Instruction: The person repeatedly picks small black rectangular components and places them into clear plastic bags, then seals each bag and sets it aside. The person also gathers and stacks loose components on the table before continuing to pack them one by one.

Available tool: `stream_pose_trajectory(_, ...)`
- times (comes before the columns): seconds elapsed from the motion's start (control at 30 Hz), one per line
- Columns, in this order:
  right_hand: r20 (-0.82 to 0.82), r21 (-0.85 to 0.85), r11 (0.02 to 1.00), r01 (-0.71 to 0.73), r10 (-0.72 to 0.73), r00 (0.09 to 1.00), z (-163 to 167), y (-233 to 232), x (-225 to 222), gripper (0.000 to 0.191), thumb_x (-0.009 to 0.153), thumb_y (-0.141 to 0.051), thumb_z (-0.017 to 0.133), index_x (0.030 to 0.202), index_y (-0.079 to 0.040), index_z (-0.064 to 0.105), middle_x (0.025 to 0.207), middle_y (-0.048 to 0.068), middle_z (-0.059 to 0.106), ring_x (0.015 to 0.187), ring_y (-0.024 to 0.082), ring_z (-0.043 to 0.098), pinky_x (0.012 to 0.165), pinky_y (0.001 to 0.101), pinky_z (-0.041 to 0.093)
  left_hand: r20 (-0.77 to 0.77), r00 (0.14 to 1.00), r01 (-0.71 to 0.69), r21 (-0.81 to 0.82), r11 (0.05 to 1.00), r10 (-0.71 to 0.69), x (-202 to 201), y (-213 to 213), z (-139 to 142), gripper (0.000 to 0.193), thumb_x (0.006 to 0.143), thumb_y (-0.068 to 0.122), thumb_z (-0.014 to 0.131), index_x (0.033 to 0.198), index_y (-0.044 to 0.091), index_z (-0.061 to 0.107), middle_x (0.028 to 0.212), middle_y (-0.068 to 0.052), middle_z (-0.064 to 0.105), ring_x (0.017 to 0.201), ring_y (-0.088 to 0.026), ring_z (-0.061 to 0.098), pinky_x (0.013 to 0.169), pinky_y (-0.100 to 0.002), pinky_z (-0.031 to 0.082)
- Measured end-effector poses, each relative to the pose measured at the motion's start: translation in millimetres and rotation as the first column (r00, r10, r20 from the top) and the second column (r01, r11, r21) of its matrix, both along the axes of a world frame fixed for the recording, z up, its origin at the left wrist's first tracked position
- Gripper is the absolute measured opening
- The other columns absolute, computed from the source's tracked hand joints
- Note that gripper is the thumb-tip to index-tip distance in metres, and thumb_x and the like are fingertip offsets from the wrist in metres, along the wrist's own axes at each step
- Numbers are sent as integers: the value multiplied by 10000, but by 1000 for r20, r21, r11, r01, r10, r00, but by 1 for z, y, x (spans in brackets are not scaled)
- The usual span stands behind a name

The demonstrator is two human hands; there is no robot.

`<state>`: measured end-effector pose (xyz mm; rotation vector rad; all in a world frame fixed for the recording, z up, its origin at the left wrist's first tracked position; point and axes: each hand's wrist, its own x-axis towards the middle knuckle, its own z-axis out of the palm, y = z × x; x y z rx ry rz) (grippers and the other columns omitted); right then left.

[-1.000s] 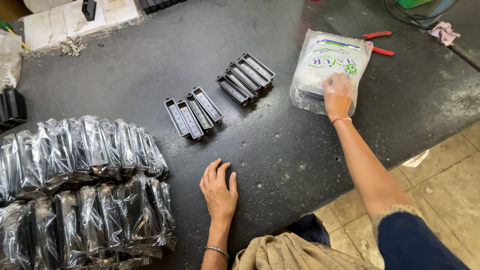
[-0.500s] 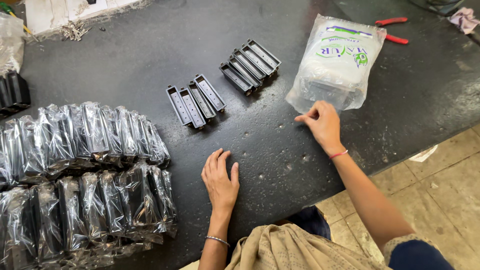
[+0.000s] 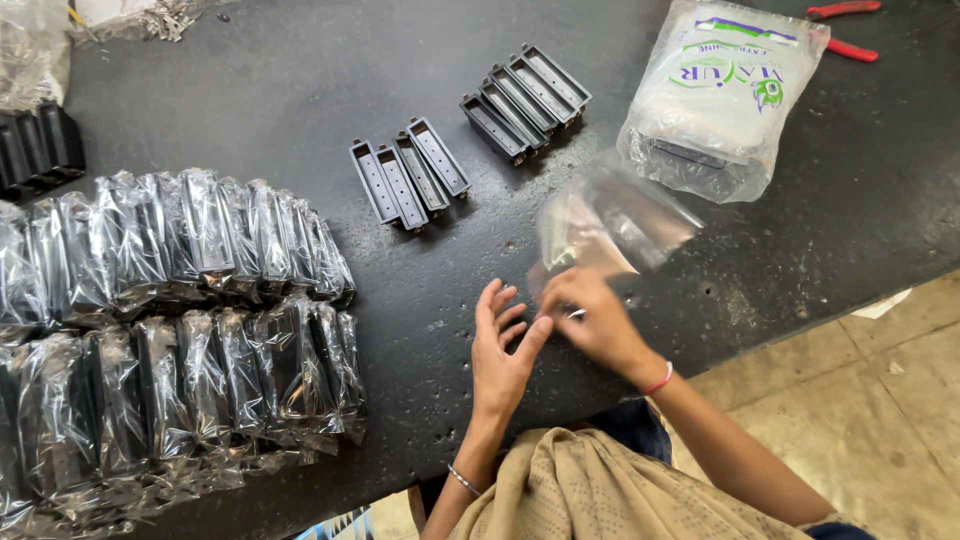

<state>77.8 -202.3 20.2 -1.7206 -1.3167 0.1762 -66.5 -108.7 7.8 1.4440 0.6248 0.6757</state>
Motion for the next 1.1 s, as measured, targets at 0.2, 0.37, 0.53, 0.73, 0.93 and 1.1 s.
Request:
stream_pose_trajectory(0.2, -228, -55, 949, -309, 290, 930, 10, -14, -14, 110, 848, -104, 774, 932, -46, 732, 1105, 110, 736, 1052, 256, 702, 926, 356, 535, 0, 991, -128, -263, 956, 133, -8, 25, -20, 458, 950, 29, 582, 1400, -7, 504, 1151, -171, 736, 978, -198, 730, 823, -300, 634)
stream_pose_trajectory(0.37, -248, -41, 983, 181, -186, 951, 22, -19, 11, 129, 931, -118, 732, 1045, -56, 728, 1043, 69, 742, 947, 197, 719, 860, 299, 565, -69, 976, -216, -276, 937, 205, -33, 47, -24, 452, 936, -24, 608, 1375, 9, 503, 1100, -147, 736, 917, -162, 727, 784, -281, 614)
stream_pose_trajectory(0.53, -30, 56, 926, 374, -372, 928, 27, -12, 20, 234, 946, -115, 768, 1151, -51, 677, 1156, 102, 656, 998, 231, 642, 897, 318, 521, -125, 968, -239, -166, 957, 220, -42, 51, -23, 437, 905, -30, 642, 1330, 9, 546, 1080, -127, 728, 874, -138, 715, 746, -269, 614)
stream_pose_trajectory(0.73, 233, 100, 940, 327, -342, 910, 19, 16, 38, 460, 954, -246, 795, 1348, -93, 615, 1410, 128, 559, 1307, 327, 520, 1130, 433, 415, -162, 964, -232, -108, 967, 213, -48, 49, -18, 398, 898, -24, 646, 1289, 14, 580, 1052, -95, 721, 839, -106, 697, 715, -253, 605)
stream_pose_trajectory(0.93, 566, -141, 964, 226, -108, 817, -9, 52, 45, 618, 862, -463, 756, 1365, -124, 635, 1461, 152, 517, 1347, 394, 448, 1085, 547, 338, -293, 902, -325, 23, 946, 317, -73, 55, -3, 399, 901, -37, 586, 1291, 47, 598, 978, -54, 742, 687, -53, 594, 577, -201, 484)
stream_pose_trajectory(1.1, 385, -224, 913, 341, -238, 892, -18, 38, 48, 260, 928, -267, 752, 1127, -114, 685, 1205, 76, 620, 1174, 305, 579, 1003, 452, 454, -189, 886, -430, 5, 903, 423, -108, 69, -3, 405, 905, -48, 542, 1300, 36, 570, 962, -32, 706, 612, -48, 490, 508, -202, 389)
